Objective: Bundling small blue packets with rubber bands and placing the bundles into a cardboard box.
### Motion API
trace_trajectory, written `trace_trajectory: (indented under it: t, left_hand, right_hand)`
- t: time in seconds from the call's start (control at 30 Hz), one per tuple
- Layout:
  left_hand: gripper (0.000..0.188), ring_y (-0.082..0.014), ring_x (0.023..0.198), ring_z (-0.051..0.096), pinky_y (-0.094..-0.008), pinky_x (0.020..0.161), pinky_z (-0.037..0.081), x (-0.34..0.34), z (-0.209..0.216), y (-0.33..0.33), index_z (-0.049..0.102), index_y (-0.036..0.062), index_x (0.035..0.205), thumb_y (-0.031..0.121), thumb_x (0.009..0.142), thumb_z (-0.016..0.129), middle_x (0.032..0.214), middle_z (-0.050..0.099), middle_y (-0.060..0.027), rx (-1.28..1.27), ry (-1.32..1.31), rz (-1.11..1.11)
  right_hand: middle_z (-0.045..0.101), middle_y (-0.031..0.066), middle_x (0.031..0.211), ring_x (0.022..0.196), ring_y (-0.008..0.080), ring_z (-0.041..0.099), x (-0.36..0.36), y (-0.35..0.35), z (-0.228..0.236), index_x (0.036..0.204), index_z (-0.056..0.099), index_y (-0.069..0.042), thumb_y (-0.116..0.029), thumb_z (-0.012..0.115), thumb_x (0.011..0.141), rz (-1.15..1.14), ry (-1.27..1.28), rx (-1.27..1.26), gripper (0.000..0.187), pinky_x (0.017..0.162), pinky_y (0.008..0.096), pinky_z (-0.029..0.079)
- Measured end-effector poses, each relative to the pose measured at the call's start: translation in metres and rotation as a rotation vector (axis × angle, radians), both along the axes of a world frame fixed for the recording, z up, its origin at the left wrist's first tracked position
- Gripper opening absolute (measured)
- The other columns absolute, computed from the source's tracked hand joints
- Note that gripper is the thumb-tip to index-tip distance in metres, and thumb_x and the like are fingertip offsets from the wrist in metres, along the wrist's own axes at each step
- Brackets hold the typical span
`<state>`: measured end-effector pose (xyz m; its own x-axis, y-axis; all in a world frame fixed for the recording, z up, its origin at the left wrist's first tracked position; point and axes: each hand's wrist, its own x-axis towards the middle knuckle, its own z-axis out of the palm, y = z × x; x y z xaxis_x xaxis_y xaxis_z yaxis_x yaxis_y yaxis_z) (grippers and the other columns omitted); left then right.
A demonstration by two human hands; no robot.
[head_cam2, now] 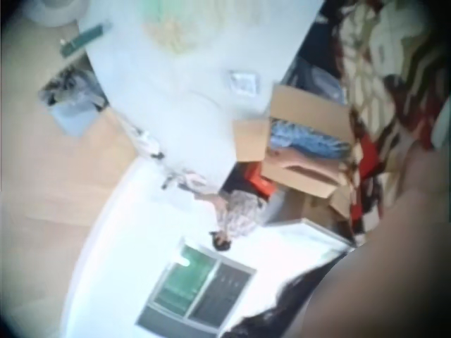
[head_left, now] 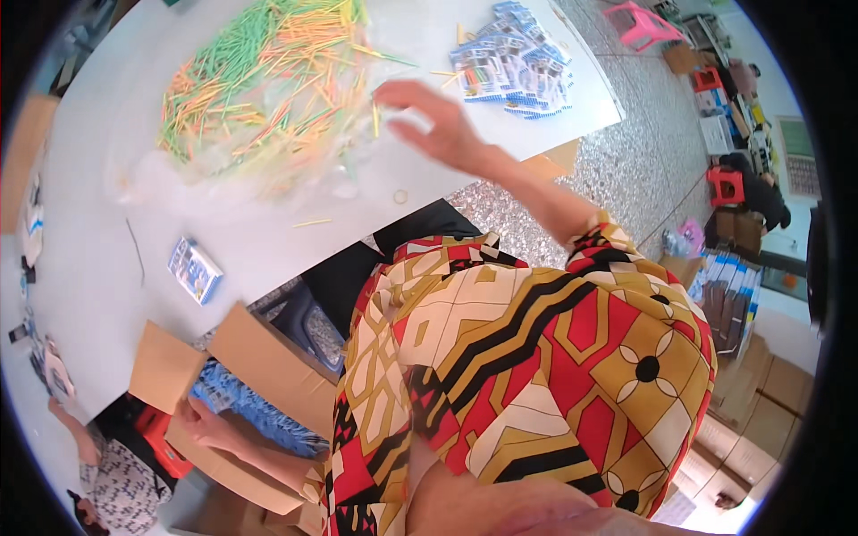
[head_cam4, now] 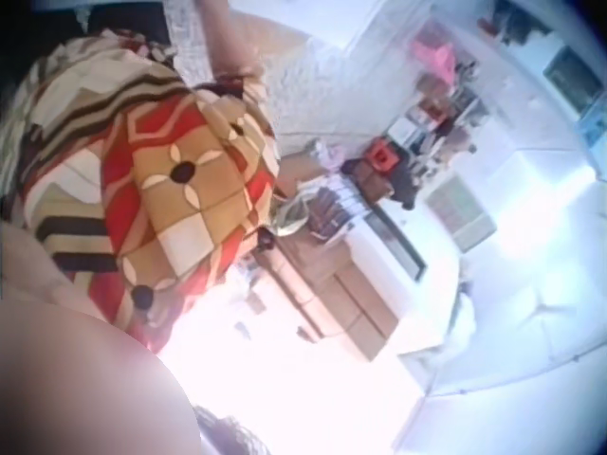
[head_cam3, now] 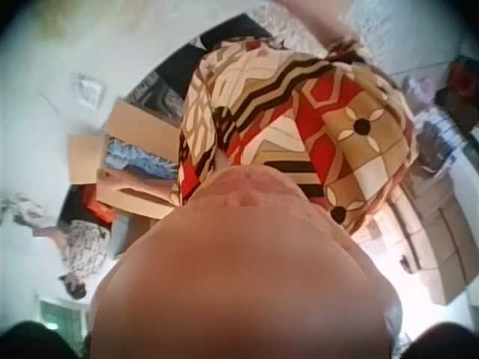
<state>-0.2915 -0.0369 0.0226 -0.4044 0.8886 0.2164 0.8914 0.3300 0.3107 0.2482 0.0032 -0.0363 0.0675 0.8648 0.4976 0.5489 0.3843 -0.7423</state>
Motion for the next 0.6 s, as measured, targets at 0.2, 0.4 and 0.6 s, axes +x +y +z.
trace_trajectory:
  t: [0.2,0.4,0.6]
  left_hand:
    - [0.024,-0.0088,0.073,0.056,-0.0229,0.067,0.05,0.193,0.001,0.059,0.056,-0.0028,0.11,0.003,0.087,0.055,0.076,0.058,-0.003,0.056,-0.682,-0.551]
    - [0.026,-0.0129,0.079,0.062,-0.0255,0.069,0.053,0.392,-0.04,0.071,0.055,-0.0018,0.11,0.006,0.086,0.06,0.09,0.062,-0.0092,-0.489,-1.04,-0.955]
    - [0.044,-0.0224,0.086,0.064,-0.031,0.073,0.051,0.497,-0.096,0.121,0.057,-0.0018,0.111,0.027,0.08,0.066,0.093,0.064,-0.015,-0.435,-0.759,-1.082]
  right_hand:
    - [0.061,0.0037,0.105,0.088,0.0109,0.058,0.14,-0.066,-0.012,0.115,0.056,-0.005,-0.007,0.058,0.087,-0.627,0.1,-0.111,0.028,0.077,0.0256,0.049]
    - [0.063,0.0041,0.099,0.085,0.0094,0.057,0.224,-0.1,-0.042,0.113,0.057,-0.002,-0.016,0.06,0.086,-0.75,0.168,-0.288,0.03,0.072,0.0236,0.048]
    - [0.064,0.0055,0.089,0.078,0.01,0.059,0.214,-0.097,-0.044,0.108,0.059,0.002,-0.019,0.058,0.088,-0.578,0.221,-0.489,0.029,0.068,0.0248,0.049]
